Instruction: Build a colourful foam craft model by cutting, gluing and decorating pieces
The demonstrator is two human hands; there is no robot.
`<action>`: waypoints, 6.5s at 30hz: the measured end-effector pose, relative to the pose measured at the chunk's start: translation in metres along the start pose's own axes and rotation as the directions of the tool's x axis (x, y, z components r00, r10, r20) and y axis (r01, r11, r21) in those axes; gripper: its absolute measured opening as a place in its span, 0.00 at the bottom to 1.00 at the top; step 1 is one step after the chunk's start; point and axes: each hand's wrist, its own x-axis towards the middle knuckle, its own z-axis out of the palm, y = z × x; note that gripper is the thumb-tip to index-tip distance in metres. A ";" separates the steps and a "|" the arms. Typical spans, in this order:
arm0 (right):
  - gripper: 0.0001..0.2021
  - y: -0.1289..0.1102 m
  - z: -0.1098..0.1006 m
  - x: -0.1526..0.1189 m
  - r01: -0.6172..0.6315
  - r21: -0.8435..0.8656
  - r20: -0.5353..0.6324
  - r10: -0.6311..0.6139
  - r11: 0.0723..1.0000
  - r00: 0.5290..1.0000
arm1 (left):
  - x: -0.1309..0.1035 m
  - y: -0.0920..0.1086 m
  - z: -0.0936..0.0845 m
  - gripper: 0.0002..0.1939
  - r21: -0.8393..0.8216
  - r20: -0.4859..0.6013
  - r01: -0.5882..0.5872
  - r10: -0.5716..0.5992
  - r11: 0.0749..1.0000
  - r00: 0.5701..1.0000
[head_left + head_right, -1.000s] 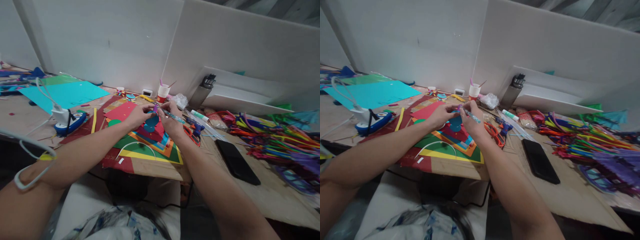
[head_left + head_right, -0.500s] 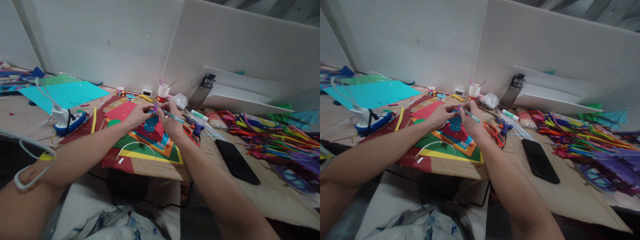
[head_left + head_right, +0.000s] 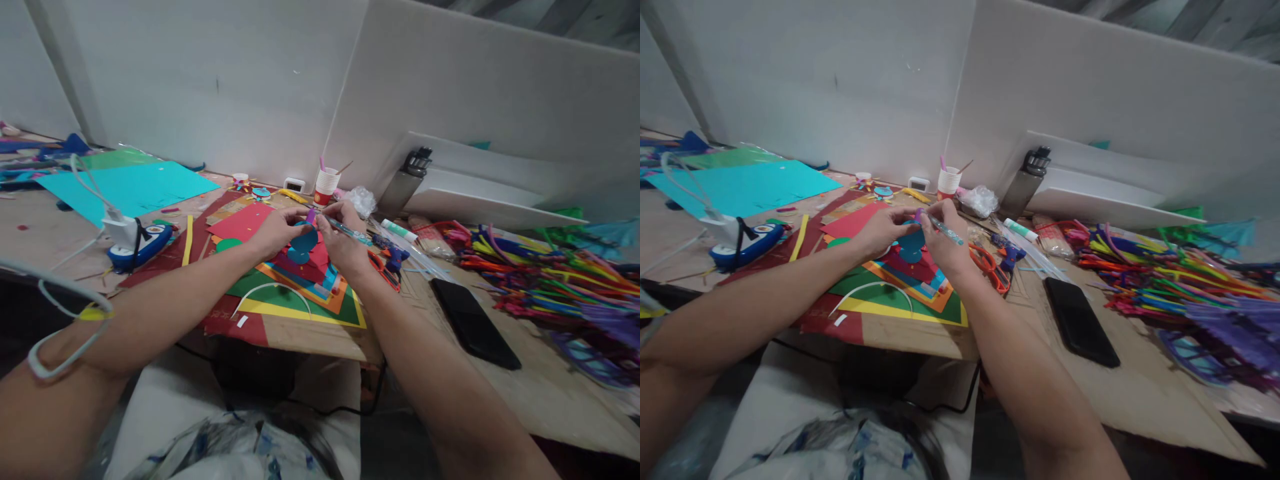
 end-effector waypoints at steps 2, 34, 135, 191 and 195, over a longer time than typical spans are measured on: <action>0.07 0.000 0.000 0.000 0.000 -0.004 0.001 0.000 1.000 1.000 | 0.000 0.000 0.000 0.26 0.000 -0.010 0.005 -0.005 1.000 1.000; 0.06 -0.001 -0.001 0.000 -0.016 0.007 0.039 0.016 1.000 0.999 | -0.002 0.005 0.002 0.23 0.009 0.023 -0.036 0.036 0.999 0.999; 0.12 0.025 -0.005 0.000 -0.096 -0.007 0.215 0.095 0.995 0.972 | 0.007 0.010 -0.010 0.12 -0.262 -0.133 0.108 -0.147 0.959 0.980; 0.27 0.007 -0.010 0.000 -0.112 -0.520 0.318 0.313 0.847 0.895 | 0.019 0.040 -0.091 0.11 0.942 0.092 0.037 -0.364 0.332 0.927; 0.26 0.014 -0.016 0.005 -0.119 -0.524 0.322 0.325 0.843 0.889 | 0.020 0.026 -0.087 0.08 0.913 0.061 0.085 -0.341 0.399 0.938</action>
